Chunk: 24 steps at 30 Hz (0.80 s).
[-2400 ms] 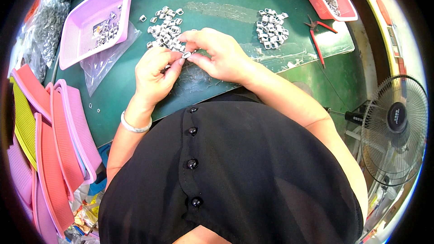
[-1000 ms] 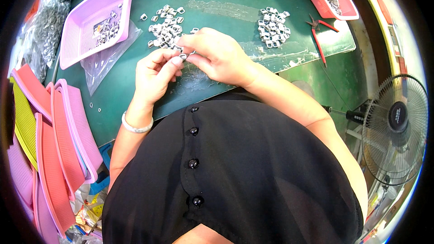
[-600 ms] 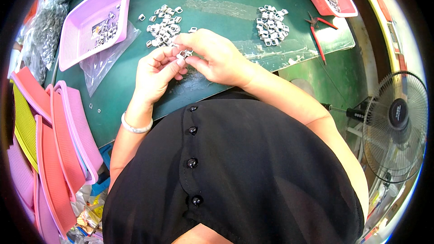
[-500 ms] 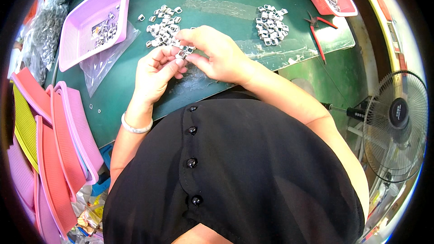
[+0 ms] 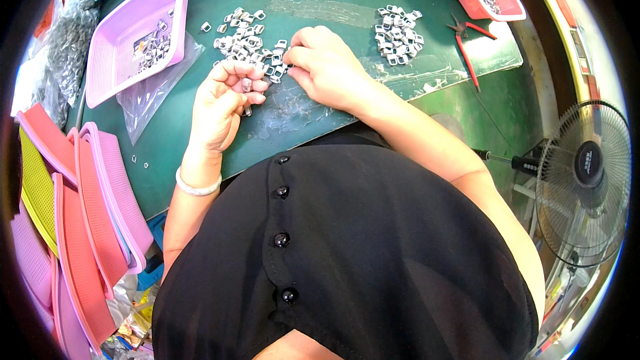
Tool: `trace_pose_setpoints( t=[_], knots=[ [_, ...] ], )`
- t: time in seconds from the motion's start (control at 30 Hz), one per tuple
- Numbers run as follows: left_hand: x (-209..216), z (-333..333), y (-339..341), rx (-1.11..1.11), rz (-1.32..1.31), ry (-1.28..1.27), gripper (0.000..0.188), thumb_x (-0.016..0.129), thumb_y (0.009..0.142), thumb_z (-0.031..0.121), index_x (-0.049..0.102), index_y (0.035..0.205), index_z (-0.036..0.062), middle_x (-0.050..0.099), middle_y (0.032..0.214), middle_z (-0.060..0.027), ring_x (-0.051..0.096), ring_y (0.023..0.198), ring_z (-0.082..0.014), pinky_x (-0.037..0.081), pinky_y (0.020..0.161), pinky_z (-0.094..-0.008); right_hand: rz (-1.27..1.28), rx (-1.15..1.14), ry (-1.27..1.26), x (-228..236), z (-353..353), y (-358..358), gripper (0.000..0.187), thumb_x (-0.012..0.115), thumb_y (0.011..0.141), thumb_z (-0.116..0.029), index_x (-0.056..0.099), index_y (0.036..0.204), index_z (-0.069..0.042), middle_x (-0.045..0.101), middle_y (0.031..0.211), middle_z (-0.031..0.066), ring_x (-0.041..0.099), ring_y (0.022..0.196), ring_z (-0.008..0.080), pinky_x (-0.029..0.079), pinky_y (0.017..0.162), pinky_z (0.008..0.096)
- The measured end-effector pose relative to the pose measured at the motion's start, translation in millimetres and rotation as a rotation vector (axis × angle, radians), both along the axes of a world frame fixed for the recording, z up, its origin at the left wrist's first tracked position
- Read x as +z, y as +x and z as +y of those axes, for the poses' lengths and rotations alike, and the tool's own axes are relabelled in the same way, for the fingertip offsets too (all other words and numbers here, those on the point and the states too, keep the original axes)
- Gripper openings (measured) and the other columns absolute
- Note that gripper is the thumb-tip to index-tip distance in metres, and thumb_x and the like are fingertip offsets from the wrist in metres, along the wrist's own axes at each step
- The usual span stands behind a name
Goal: The person repeatedly picks small silver metal parts from a green table, joins them by hand, and places the assembled units into a purple basket. The process is continuous and repetitive throughout the clip.
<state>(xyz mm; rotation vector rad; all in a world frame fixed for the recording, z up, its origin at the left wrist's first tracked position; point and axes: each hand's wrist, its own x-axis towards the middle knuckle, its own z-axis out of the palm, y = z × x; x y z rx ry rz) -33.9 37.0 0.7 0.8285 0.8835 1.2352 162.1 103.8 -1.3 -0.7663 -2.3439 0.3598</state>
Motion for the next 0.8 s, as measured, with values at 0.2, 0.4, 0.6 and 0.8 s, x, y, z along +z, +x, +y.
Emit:
trace_pose_setpoints(
  t=[0.2,0.4,0.6,0.8],
  knots=[
    [4,-1,-2,-0.001,0.057,-0.030,0.024,0.052,0.080,-0.001,0.054,0.104,-0.0003,0.059,0.092,-0.0079,0.057,0.078,-0.0129,0.047,0.066,-0.0224,-0.063,-0.050,0.015,-2,1,-4,0.019,0.068,0.067,-0.010,0.063,0.085,-0.005,0.054,0.094,0.0065,0.049,0.090,0.0262,0.041,0.080,0.0362],
    [6,-2,0,0.001,0.098,-0.050,0.021,0.054,0.081,0.001,0.055,0.102,-0.0005,0.059,0.090,-0.0068,0.055,0.072,-0.0104,0.045,0.062,-0.0205,-0.052,-0.024,-0.115,2,5,-3,0.016,0.067,0.067,-0.008,0.059,0.080,-0.006,0.054,0.096,0.0069,0.048,0.091,0.0271,0.041,0.080,0.0357],
    [6,-2,2,0.012,0.146,-0.051,0.019,0.055,0.083,0.004,0.056,0.102,-0.0004,0.060,0.088,-0.0061,0.055,0.070,-0.0094,0.045,0.061,-0.0200,0.068,0.002,-0.167,3,-1,-1,0.016,0.066,0.067,-0.005,0.057,0.080,-0.006,0.057,0.083,0.0073,0.052,0.084,0.0281,0.044,0.076,0.0356],
    [5,-3,4,-0.018,0.220,-0.018,0.017,0.056,0.085,0.004,0.058,0.101,0.0009,0.061,0.086,-0.0041,0.055,0.067,-0.0073,0.044,0.057,-0.0190,0.324,0.109,-0.338,8,-12,-6,0.020,0.067,0.072,0.001,0.058,0.090,-0.002,0.060,0.086,0.0073,0.060,0.081,0.0178,0.047,0.074,0.0275]
  ],
)
